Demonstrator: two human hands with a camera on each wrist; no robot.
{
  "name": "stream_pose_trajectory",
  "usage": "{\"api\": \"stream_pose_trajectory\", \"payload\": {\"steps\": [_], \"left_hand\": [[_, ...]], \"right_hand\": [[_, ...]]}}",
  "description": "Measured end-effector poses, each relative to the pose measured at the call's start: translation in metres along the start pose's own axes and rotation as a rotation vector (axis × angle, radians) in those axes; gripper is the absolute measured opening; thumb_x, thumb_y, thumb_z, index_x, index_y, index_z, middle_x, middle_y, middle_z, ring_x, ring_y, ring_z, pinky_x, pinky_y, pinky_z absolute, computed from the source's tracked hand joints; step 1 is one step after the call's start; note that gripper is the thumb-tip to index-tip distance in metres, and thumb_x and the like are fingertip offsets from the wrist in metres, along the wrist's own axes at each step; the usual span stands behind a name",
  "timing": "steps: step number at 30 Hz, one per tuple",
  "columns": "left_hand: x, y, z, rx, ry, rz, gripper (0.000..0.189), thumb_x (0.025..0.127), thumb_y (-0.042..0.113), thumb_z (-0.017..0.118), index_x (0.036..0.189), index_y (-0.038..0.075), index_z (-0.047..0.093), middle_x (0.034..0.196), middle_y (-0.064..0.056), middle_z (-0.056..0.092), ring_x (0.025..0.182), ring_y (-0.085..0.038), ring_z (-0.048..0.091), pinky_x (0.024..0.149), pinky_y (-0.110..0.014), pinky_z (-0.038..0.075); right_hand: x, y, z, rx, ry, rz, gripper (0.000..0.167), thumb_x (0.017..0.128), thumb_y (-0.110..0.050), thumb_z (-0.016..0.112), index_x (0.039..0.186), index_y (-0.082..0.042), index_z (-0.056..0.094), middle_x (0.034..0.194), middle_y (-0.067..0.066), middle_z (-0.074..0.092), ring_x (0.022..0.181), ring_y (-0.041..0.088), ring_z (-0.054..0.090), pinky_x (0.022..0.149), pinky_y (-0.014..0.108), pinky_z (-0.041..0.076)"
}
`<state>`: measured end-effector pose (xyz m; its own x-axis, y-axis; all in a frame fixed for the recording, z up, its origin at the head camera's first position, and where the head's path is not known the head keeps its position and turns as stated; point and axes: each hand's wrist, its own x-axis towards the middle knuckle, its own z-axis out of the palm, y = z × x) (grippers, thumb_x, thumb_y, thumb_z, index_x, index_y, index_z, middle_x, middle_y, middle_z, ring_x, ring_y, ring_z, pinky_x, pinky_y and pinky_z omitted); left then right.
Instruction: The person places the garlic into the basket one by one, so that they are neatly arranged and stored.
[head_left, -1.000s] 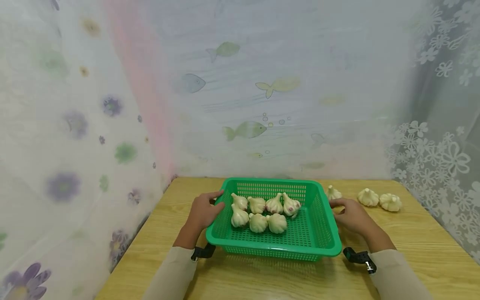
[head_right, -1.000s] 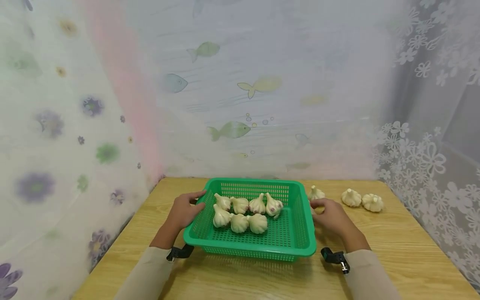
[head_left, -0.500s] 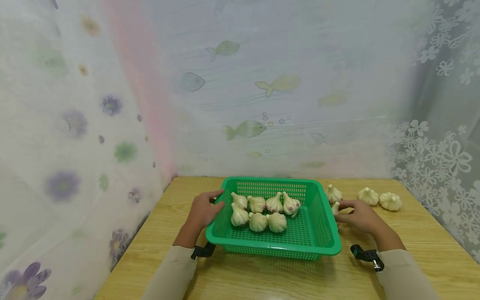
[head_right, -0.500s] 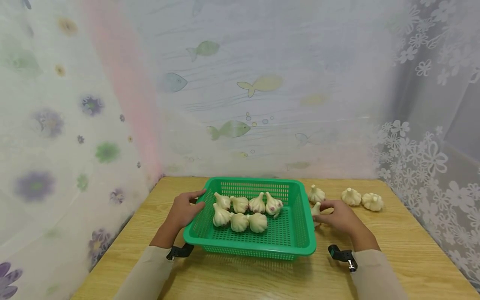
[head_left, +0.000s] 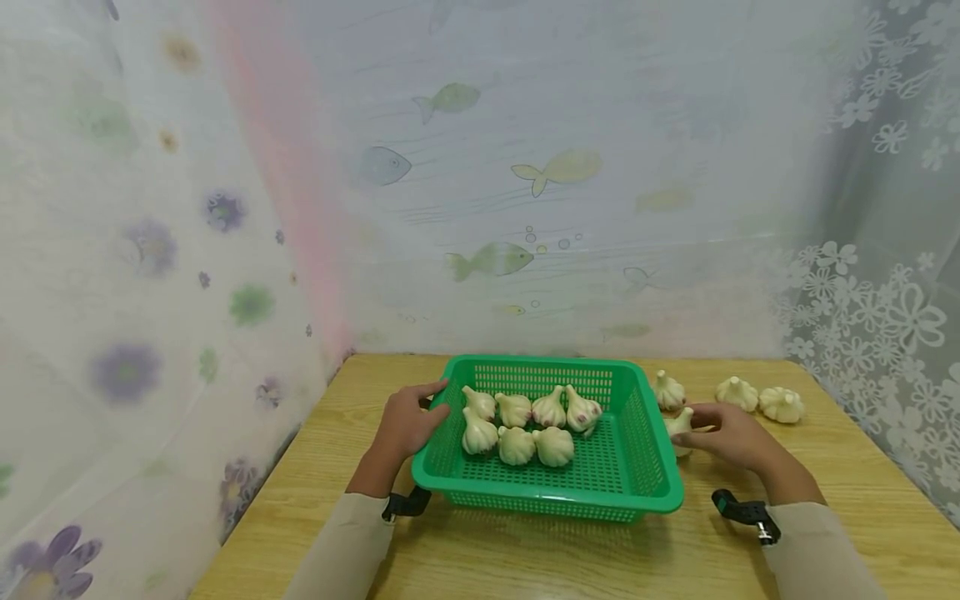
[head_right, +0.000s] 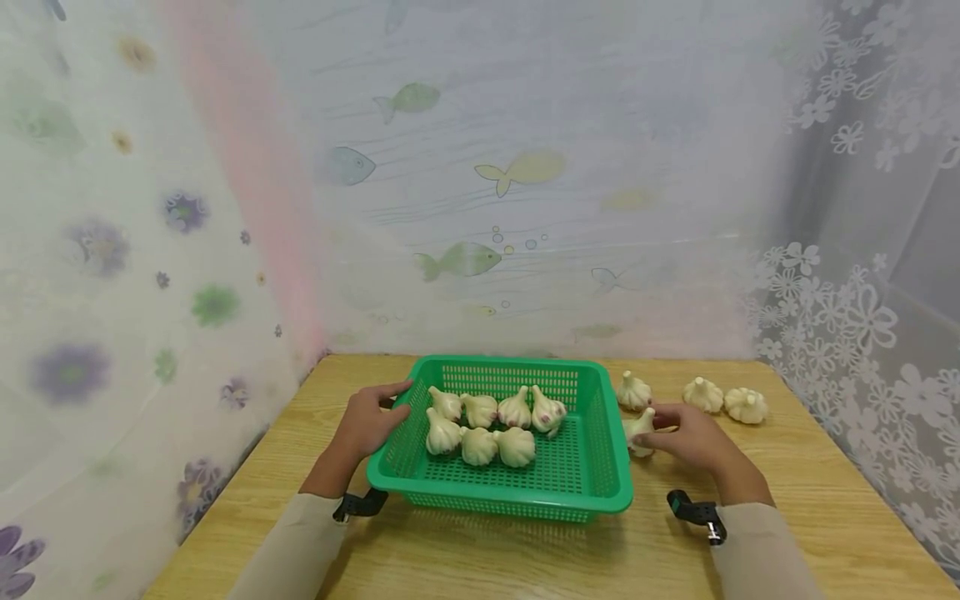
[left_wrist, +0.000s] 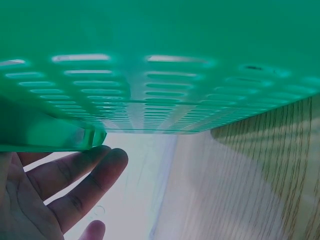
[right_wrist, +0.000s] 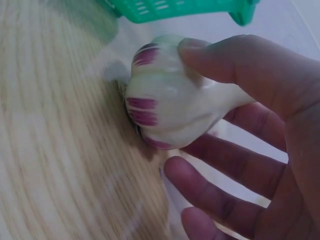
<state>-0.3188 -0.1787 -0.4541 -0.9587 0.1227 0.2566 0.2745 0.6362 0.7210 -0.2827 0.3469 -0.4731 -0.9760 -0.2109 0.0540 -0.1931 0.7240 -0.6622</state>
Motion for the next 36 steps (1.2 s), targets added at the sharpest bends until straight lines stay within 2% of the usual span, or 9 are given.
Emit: {"api": "stream_pose_trajectory", "payload": {"steps": [3, 10, 20, 31, 36], "left_hand": [[0.0, -0.001, 0.0, -0.003, 0.009, 0.0, 0.048, 0.096, 0.025, 0.063, 0.144, 0.022, 0.065, 0.125, -0.014, 0.073, 0.086, -0.023, 0.07, 0.05, -0.034, 0.047], [-0.001, -0.001, 0.001, -0.004, 0.015, -0.007, 0.048, 0.096, 0.027, 0.063, 0.144, 0.022, 0.065, 0.131, -0.012, 0.071, 0.1, -0.028, 0.071, 0.055, -0.033, 0.051], [-0.001, -0.001, 0.001, 0.001, 0.016, -0.005, 0.049, 0.095, 0.026, 0.062, 0.144, 0.022, 0.065, 0.131, -0.013, 0.071, 0.093, -0.025, 0.07, 0.054, -0.033, 0.049], [-0.001, 0.0, 0.001, 0.004, 0.015, -0.003, 0.048, 0.096, 0.026, 0.062, 0.144, 0.022, 0.065, 0.132, -0.014, 0.07, 0.096, -0.027, 0.07, 0.052, -0.034, 0.048], [-0.001, 0.001, 0.0, -0.005, 0.014, 0.009, 0.048, 0.096, 0.026, 0.062, 0.143, 0.022, 0.065, 0.128, -0.014, 0.072, 0.095, -0.028, 0.07, 0.049, -0.034, 0.046]], "right_hand": [[-0.002, 0.003, -0.003, -0.002, 0.003, 0.018, 0.082, 0.095, -0.046, 0.073, 0.15, 0.009, 0.047, 0.139, 0.036, 0.056, 0.125, 0.055, 0.056, 0.083, 0.053, 0.059], [-0.005, 0.004, -0.007, -0.04, 0.035, 0.037, 0.08, 0.094, -0.046, 0.074, 0.146, 0.011, 0.05, 0.136, 0.037, 0.057, 0.121, 0.055, 0.058, 0.079, 0.049, 0.06], [-0.003, 0.003, -0.007, -0.053, 0.08, 0.002, 0.051, 0.093, -0.043, 0.076, 0.122, -0.001, 0.067, 0.124, 0.025, 0.064, 0.111, 0.046, 0.065, 0.077, 0.049, 0.059], [-0.005, -0.004, -0.017, -0.053, 0.157, -0.028, 0.036, 0.093, -0.041, 0.077, 0.107, -0.009, 0.07, 0.116, 0.017, 0.066, 0.103, 0.042, 0.071, 0.079, 0.051, 0.059], [-0.008, -0.01, -0.022, -0.058, 0.177, -0.02, 0.035, 0.094, -0.042, 0.076, 0.108, -0.01, 0.07, 0.114, 0.015, 0.066, 0.105, 0.043, 0.069, 0.079, 0.051, 0.059]]}}
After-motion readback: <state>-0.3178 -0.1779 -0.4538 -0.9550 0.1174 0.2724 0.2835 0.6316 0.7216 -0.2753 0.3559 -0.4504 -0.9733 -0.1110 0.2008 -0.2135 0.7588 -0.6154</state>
